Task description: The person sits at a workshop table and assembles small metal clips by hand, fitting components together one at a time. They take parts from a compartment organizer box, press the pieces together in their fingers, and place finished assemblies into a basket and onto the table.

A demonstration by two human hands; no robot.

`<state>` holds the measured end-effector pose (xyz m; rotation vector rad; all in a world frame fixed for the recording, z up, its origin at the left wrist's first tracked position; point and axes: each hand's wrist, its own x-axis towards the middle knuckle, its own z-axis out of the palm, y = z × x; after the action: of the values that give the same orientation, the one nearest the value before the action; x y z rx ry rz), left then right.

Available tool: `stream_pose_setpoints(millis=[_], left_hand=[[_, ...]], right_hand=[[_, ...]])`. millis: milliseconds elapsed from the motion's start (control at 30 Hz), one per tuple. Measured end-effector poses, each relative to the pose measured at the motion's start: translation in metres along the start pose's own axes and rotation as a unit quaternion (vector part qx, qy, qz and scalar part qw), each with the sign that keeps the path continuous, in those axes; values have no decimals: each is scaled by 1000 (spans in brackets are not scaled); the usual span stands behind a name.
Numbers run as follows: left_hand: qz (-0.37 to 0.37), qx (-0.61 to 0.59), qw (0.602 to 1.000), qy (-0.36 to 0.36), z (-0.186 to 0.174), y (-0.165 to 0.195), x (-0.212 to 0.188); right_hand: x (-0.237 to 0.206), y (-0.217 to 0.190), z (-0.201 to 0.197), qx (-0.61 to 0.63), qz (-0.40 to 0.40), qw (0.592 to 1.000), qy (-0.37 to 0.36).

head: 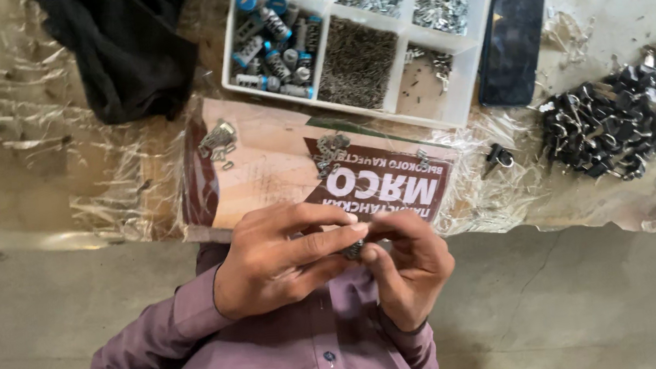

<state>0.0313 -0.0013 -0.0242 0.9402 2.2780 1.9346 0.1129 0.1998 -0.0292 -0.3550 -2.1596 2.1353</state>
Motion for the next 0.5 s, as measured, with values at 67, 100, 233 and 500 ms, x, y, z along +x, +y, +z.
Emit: stream_pose_setpoints(millis=[67, 100, 233, 500], left_hand=[[3, 4, 1000, -26, 1, -1, 1], [8, 3, 999, -42, 2, -2, 2], [-11, 62, 995, -83, 5, -4, 5], [-52, 71, 996, -5, 16, -7, 15]], right_hand=[[1, 6, -2, 2, 27, 1000, -11], [3, 9, -4, 48, 54, 997, -14], [14, 7, -25, 131, 146, 973, -118], [73, 5, -105, -584, -177, 764, 209]])
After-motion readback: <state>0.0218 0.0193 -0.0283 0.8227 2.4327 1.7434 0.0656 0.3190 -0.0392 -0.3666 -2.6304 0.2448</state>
